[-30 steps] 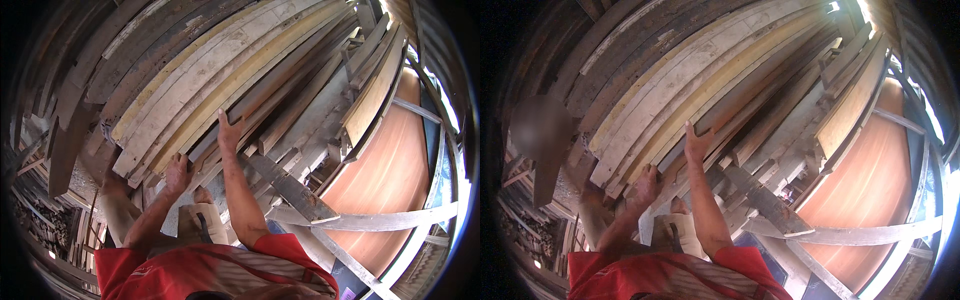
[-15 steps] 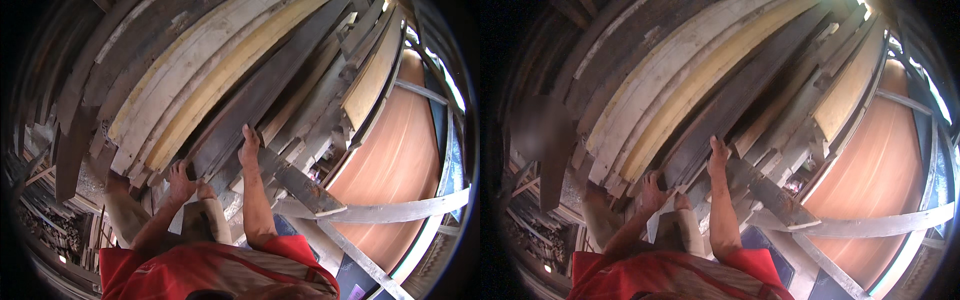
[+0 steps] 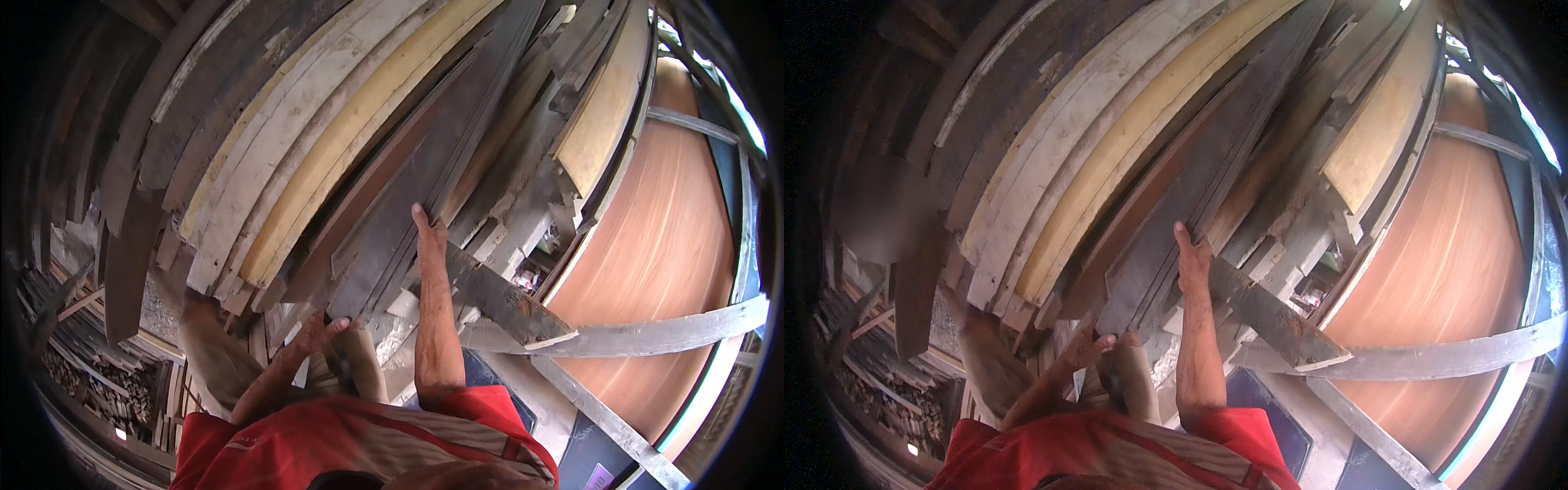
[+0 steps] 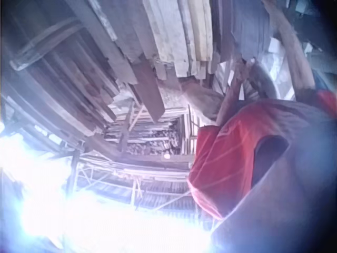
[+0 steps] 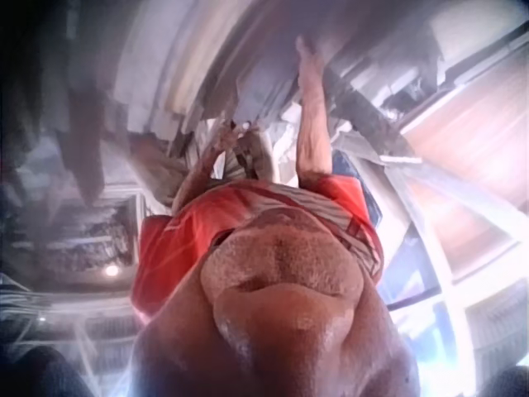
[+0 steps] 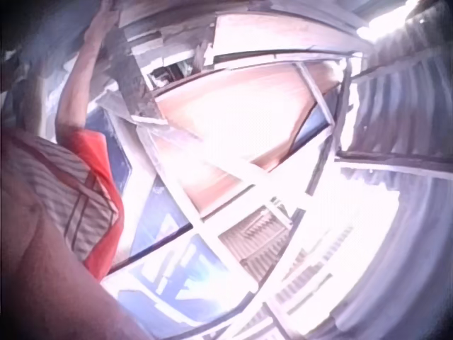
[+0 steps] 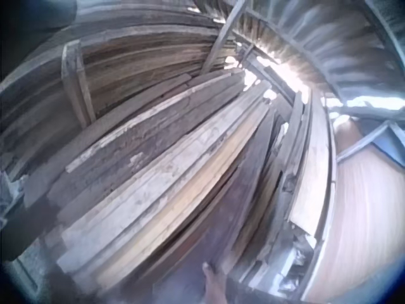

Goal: The person sorts through a stack of wooden boards, lifting, turning over, and moving various wooden planks and curved wooden pieces by hand.

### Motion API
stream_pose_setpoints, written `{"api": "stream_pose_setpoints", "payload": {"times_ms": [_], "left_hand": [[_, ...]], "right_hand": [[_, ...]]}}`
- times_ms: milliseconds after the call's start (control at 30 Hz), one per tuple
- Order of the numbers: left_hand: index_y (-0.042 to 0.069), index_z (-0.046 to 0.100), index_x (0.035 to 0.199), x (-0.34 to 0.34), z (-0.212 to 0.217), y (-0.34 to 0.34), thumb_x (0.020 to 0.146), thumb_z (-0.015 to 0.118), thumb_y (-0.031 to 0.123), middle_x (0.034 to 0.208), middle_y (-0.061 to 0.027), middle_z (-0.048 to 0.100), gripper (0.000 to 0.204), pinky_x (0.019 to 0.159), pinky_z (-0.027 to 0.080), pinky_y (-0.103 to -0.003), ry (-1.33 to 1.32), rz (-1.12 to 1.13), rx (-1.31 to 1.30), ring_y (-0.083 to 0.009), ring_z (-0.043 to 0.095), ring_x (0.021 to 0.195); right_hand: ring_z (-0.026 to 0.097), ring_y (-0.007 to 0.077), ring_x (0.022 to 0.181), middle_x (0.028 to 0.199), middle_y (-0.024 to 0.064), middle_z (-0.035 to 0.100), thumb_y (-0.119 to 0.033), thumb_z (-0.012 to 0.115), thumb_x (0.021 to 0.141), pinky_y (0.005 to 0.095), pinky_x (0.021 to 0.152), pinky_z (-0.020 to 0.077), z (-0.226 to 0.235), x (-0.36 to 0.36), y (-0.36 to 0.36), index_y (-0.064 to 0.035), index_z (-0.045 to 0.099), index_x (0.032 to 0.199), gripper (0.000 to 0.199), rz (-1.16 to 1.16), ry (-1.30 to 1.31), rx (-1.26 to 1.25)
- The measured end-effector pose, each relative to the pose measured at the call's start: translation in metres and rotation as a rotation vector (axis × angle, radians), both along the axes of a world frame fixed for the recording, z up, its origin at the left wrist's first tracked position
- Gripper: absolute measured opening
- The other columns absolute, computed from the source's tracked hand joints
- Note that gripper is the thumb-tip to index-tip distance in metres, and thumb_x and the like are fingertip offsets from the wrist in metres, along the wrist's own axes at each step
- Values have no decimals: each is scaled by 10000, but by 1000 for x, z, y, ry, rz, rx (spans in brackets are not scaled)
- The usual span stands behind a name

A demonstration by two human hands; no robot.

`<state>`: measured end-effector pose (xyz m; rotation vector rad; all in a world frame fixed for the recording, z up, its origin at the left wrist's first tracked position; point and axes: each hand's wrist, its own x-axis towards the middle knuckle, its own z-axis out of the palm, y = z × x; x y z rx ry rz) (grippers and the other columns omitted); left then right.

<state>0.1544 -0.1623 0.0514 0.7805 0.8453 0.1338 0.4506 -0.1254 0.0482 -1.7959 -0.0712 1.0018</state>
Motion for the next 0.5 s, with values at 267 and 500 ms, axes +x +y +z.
{"api": "stream_pose_setpoints", "payload": {"times_ms": [267,500], "left_hand": [[71,530,1302,-31,-41,-52,940,673,382,908,-51,653,497,652,502,-334,-23,67,-333,-181,632,746],[97,584,1122,-42,-7,-68,908,693,443,902,-64,598,421,712,504,-370,327,520,-618,-192,589,822]], "right_hand": [[496,244,1213,1338,176,528,-254,716,875,345,1045,374,-11,-2,9,86,465,1348,634,-99,-36,-93],[564,237,1100,1192,148,619,-231,691,896,359,972,419,-12,-49,3,85,551,1242,490,29,-411,49]]}}
